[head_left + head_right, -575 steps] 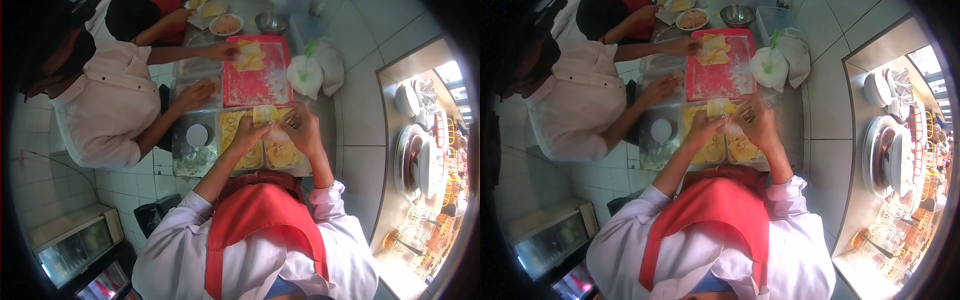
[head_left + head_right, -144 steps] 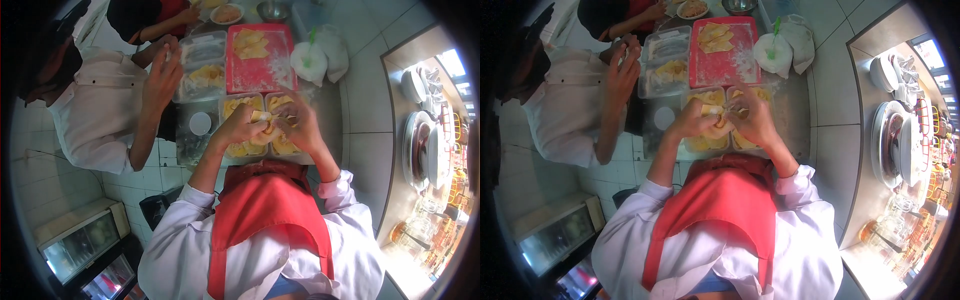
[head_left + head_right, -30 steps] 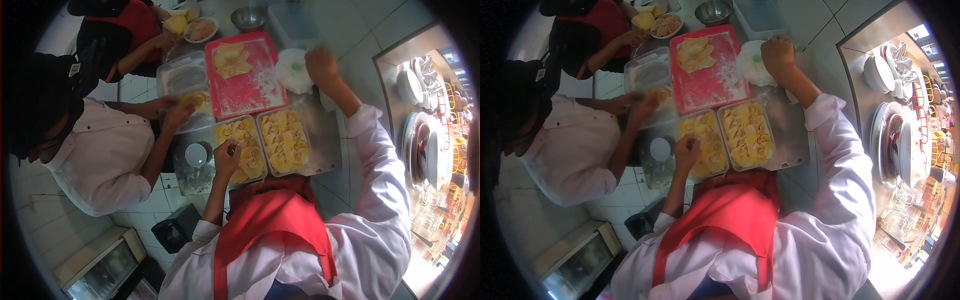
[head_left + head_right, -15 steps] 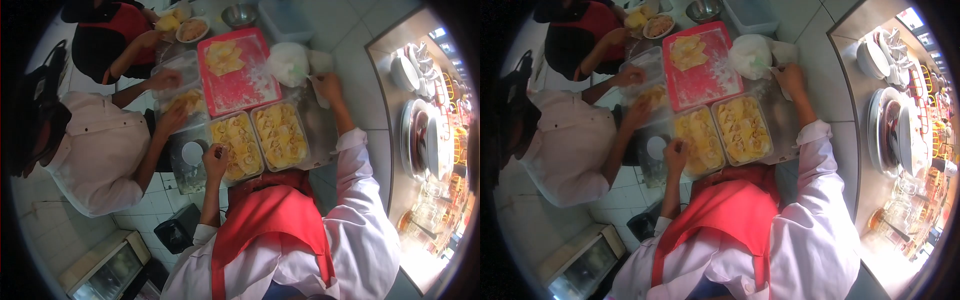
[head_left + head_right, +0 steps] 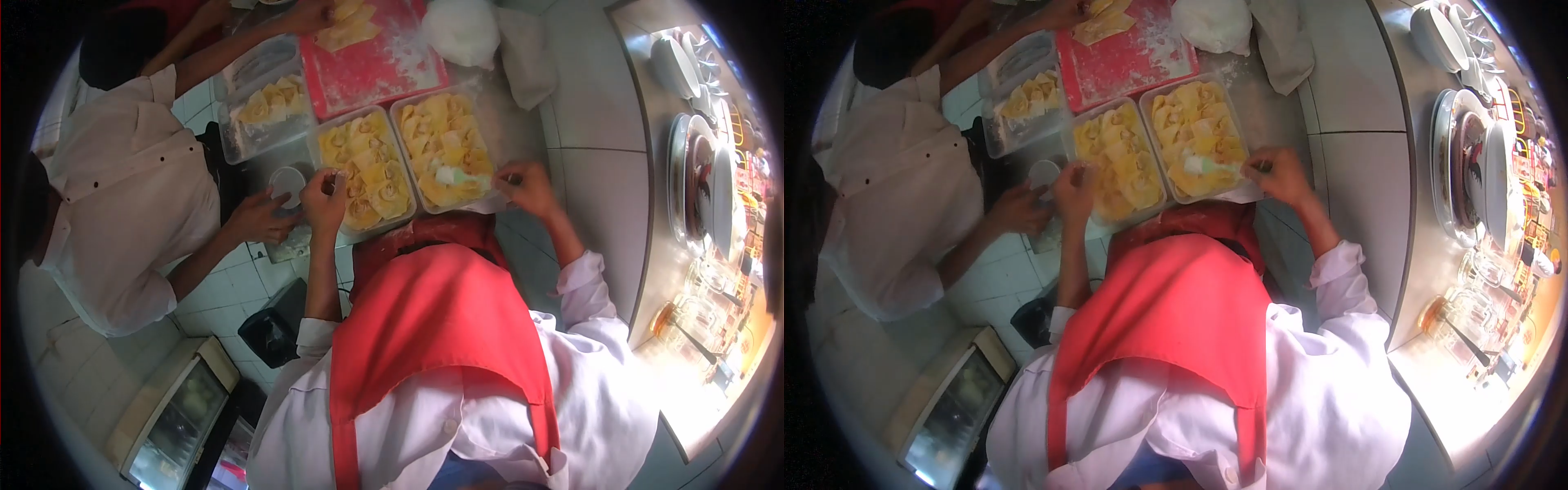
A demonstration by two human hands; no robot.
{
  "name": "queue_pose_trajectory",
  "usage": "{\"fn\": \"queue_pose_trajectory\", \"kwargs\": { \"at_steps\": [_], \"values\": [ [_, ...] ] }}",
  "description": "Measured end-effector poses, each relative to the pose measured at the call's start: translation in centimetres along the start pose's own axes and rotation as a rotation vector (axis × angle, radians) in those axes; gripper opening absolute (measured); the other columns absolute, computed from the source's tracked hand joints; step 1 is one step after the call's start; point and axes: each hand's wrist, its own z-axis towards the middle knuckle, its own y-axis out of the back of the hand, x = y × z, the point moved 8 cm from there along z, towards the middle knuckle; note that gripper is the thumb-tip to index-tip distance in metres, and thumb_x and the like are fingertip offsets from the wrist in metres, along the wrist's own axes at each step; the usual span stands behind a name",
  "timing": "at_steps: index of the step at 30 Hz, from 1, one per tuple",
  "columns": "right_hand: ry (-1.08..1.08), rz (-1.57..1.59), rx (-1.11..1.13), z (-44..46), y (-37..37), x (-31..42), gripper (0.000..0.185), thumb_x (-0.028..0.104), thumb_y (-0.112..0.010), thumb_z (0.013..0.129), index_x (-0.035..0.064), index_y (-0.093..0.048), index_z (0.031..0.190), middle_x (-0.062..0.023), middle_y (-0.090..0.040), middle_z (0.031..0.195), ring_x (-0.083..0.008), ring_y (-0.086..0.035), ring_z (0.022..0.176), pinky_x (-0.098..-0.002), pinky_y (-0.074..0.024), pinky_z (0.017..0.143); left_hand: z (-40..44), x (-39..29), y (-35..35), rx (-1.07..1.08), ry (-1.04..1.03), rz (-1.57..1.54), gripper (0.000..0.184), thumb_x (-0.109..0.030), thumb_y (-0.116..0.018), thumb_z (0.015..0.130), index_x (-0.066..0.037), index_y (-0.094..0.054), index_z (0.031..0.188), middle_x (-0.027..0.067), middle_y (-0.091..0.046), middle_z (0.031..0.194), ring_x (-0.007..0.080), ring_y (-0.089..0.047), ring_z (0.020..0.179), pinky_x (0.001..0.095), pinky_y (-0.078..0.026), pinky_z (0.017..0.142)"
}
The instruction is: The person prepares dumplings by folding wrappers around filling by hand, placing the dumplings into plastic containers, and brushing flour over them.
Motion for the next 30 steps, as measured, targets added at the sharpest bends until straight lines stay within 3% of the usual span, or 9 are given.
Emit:
{"fn": "queue_pose_trajectory", "kwargs": {
  "at_steps": [3, 7, 9, 16, 22, 25, 30],
  "values": [
    [0.125, -0.245, -0.028, -1.1, -1.2, 1.9, 0.016, 0.018, -0.073, 0.079, 0.0028, -0.073, 0.084, -0.0141, -0.070, 0.082, -0.0289, -0.068, 0.073, -0.0371, -0.0526, 0.069, -0.7, 1.2, -0.2, -0.003, 0.041, -0.053, 0.011, -0.011, -0.069, 0.086, 0.000, -0.067, 0.087, 0.0005, -0.062, 0.064, 0.0037, -0.049, 0.056, 0.0234, -0.040, 0.053],
    [0.198, -0.306, -0.159, -0.7, -1.2, 3.0, 0.015, 0.017, -0.074, 0.079, 0.0027, -0.073, 0.083, -0.0131, -0.069, 0.082, -0.0282, -0.067, 0.068, -0.0360, -0.0518, 0.065, -1.1, 1.0, -0.3, 0.012, 0.044, -0.054, 0.011, -0.011, -0.070, 0.086, -0.001, -0.067, 0.086, 0.0004, -0.062, 0.064, 0.0035, -0.049, 0.055, 0.0233, -0.040, 0.052],
    [0.107, -0.211, -0.179, 0.4, -0.6, 2.4, 0.016, 0.019, -0.073, 0.079, 0.0027, -0.073, 0.083, -0.0141, -0.069, 0.085, -0.0307, -0.068, 0.074, -0.0386, -0.0529, 0.069, -1.2, 1.0, 0.2, -0.012, 0.049, -0.008, 0.010, -0.011, -0.070, 0.086, -0.001, -0.067, 0.086, 0.0004, -0.062, 0.064, 0.0037, -0.048, 0.055, 0.0231, -0.039, 0.051],
    [0.153, -0.212, -0.209, 4.0, -0.8, 2.5, 0.019, 0.021, -0.075, 0.078, 0.0025, -0.073, 0.082, -0.0148, -0.069, 0.084, -0.0310, -0.068, 0.073, -0.0390, -0.0526, 0.068, -1.5, -0.1, 0.9, -0.018, 0.037, 0.016, 0.011, -0.011, -0.071, 0.085, -0.001, -0.066, 0.086, 0.0010, -0.061, 0.063, 0.0047, -0.047, 0.053, 0.0236, -0.038, 0.050],
    [0.254, -0.262, -0.266, 6.8, 0.1, 4.8, 0.017, 0.019, -0.074, 0.079, 0.0024, -0.073, 0.083, -0.0152, -0.070, 0.084, -0.0294, -0.068, 0.071, -0.0376, -0.0523, 0.066, -1.6, -0.6, 1.1, -0.011, 0.027, 0.060, 0.011, -0.011, -0.070, 0.085, -0.001, -0.066, 0.087, 0.0016, -0.061, 0.064, 0.0052, -0.048, 0.054, 0.0239, -0.038, 0.050],
    [0.262, -0.345, -0.289, 7.8, 0.2, 5.9, 0.020, 0.025, -0.074, 0.078, 0.0053, -0.074, 0.082, -0.0146, -0.070, 0.085, -0.0337, -0.068, 0.076, -0.0415, -0.0537, 0.070, -1.5, -0.6, 0.9, -0.013, 0.035, 0.069, 0.011, -0.011, -0.070, 0.085, -0.001, -0.066, 0.087, 0.0024, -0.063, 0.065, 0.0056, -0.050, 0.054, 0.0239, -0.039, 0.051],
    [0.167, -0.485, -0.391, 9.0, 0.2, 7.2, 0.020, 0.028, -0.072, 0.078, 0.0084, -0.075, 0.082, -0.0141, -0.071, 0.087, -0.0349, -0.068, 0.079, -0.0430, -0.0554, 0.072, -1.3, 0.8, 0.3, -0.012, 0.048, 0.009, 0.011, -0.011, -0.070, 0.085, -0.001, -0.066, 0.087, 0.0034, -0.064, 0.066, 0.0064, -0.052, 0.054, 0.0247, -0.040, 0.051]
  ]
}}
